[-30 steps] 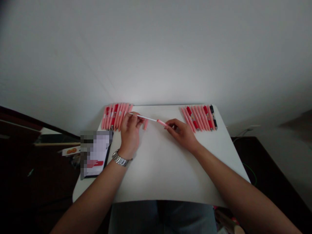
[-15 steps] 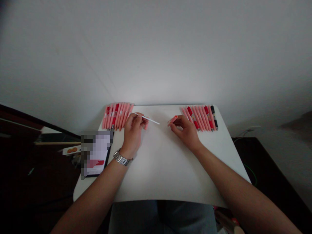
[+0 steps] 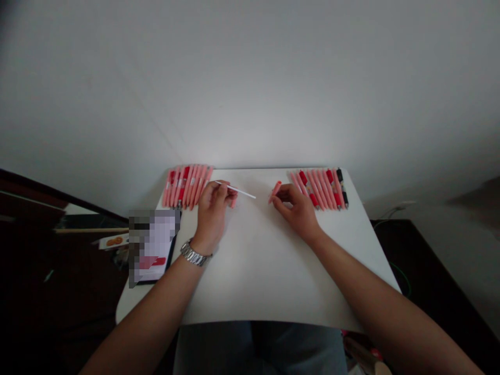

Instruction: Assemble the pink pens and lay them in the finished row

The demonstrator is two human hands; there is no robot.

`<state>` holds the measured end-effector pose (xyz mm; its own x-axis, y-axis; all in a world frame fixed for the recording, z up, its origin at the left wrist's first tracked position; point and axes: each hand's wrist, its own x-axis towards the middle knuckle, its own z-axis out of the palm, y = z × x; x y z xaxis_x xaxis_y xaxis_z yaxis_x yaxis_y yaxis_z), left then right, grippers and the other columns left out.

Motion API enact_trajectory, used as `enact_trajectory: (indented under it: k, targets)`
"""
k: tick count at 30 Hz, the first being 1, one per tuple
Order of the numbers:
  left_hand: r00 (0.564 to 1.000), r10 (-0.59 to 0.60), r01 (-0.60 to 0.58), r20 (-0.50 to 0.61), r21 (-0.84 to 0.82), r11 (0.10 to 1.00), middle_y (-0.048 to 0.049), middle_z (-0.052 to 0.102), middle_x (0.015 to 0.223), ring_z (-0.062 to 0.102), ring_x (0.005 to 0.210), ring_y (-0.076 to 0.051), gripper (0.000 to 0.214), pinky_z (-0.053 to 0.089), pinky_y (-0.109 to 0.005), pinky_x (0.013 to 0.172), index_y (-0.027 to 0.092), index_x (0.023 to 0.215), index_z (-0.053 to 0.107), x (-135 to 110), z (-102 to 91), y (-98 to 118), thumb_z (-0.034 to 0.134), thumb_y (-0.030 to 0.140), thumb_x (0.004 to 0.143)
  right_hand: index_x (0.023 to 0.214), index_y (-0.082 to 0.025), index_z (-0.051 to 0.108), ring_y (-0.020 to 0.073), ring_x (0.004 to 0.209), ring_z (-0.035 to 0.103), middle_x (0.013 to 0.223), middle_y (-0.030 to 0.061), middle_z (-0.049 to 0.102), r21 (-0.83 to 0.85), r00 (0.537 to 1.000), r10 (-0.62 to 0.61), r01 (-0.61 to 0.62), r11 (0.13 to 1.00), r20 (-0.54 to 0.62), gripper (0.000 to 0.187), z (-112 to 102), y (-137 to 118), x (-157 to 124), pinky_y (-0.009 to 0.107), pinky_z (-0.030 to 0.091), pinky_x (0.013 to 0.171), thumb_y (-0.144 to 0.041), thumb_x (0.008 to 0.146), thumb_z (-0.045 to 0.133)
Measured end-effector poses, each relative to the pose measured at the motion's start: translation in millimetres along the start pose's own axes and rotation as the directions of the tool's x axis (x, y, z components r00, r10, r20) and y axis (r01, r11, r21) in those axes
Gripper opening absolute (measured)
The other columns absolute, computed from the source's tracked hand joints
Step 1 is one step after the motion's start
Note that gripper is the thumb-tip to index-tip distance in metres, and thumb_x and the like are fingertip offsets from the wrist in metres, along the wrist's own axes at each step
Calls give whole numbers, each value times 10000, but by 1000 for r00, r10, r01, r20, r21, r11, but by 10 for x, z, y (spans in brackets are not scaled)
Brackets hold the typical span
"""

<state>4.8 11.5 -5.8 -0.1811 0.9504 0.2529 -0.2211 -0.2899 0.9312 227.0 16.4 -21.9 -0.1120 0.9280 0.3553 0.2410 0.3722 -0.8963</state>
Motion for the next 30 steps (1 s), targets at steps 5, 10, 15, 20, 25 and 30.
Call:
enact_trajectory:
  k: [5, 10, 15, 20, 25, 30]
  targets:
    - [1000, 14, -14, 7, -4, 1000, -42, 686, 917, 686, 859, -145, 239, 543, -245, 687, 212, 1006, 645, -9, 19, 44, 652, 444, 950, 1024, -228, 625, 204, 881, 730, 935, 48, 726, -38, 1000, -6, 7, 999, 29, 219, -1, -20, -14, 386, 599, 858, -403, 912, 695]
    - [1000, 25, -24, 3, -32, 999, -45, 691, 928, 688, 875, -145, 235, 566, -259, 725, 217, 1010, 647, -12, 30, 90, 662, 442, 945, 1024, -223, 655, 207, 831, 723, 914, 52, 729, -156, 998, -37, 43, 987, 42, 229, -9, -58, -29, 382, 604, 809, -420, 912, 684]
    - [999, 36, -38, -33, -51, 998, -44, 690, 946, 686, 897, -144, 248, 585, -270, 762, 216, 1001, 640, -7, 35, 123, 667, 455, 938, 997, -226, 657, 206, 797, 690, 886, 56, 710, -216, 996, -82, 89, 972, 41, 255, -11, -111, -17, 368, 591, 741, -471, 925, 656]
    - [997, 65, -67, -44, -42, 997, -38, 681, 958, 682, 905, -138, 216, 586, -284, 811, 218, 995, 642, -6, 27, 129, 660, 428, 949, 961, -230, 655, 192, 765, 642, 835, 44, 666, -257, 981, -163, 185, 949, 105, 201, -21, -178, 5, 345, 551, 697, -429, 946, 636]
    - [997, 64, -64, -35, -24, 998, -35, 674, 942, 678, 890, -139, 205, 581, -281, 789, 213, 1018, 642, -10, 15, 109, 651, 409, 958, 968, -230, 655, 189, 769, 627, 836, 41, 653, -268, 971, -195, 226, 937, 137, 147, -24, -217, 8, 342, 535, 697, -373, 957, 625]
    - [998, 58, -58, 7, 15, 998, -43, 676, 931, 679, 871, -147, 221, 574, -272, 748, 217, 1011, 651, -20, 17, 107, 650, 431, 954, 972, -233, 660, 192, 774, 620, 841, 43, 645, -275, 970, -195, 230, 934, 148, 133, -21, -216, 8, 351, 532, 702, -360, 957, 624]
